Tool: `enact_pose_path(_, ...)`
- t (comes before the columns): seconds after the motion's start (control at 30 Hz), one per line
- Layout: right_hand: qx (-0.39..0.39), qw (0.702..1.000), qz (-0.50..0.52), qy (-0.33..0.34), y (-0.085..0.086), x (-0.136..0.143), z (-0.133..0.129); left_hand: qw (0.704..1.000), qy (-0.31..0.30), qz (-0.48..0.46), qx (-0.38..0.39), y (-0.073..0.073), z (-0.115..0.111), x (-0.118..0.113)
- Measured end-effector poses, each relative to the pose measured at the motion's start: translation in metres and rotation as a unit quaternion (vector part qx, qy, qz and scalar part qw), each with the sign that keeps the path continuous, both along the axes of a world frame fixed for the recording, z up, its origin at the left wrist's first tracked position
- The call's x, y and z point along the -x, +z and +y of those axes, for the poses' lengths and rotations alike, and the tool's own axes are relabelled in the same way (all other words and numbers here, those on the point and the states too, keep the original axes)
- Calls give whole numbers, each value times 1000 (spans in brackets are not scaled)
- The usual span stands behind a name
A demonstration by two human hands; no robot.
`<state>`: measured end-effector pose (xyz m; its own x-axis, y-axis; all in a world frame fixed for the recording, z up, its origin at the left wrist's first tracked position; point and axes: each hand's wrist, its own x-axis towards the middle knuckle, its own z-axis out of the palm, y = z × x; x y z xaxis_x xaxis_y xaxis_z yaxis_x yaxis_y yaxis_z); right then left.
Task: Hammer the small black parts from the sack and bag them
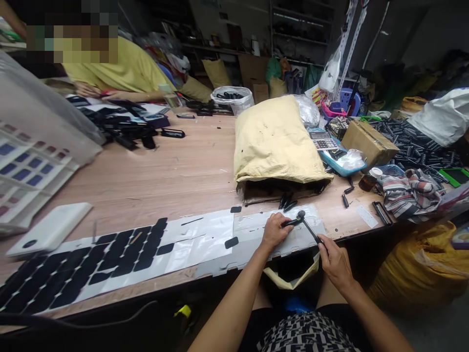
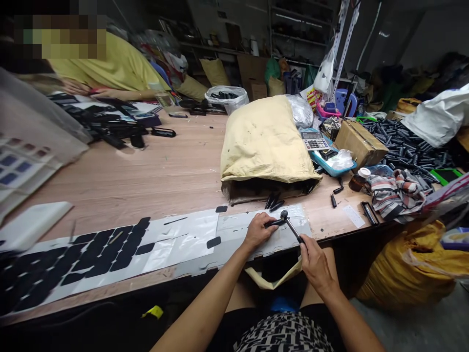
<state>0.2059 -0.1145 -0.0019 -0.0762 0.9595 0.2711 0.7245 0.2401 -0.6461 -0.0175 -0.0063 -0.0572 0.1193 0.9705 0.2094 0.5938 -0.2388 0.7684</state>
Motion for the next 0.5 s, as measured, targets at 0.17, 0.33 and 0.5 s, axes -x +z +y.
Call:
enact_pose_path(0.17, 6, 1000, 10, 0, -2, 0, 1, 1000, 0, 3, -7, -1, 0, 0)
enact_pose_path(0.33, -3, 1000, 22, 17, -4, 6, -2, 1000, 0, 6, -2, -1, 0, 0)
enact_pose_path(0.5, -6, 999, -5, 39, -11, 12, -1, 1000, 3, 13, 1, 3, -1, 0)
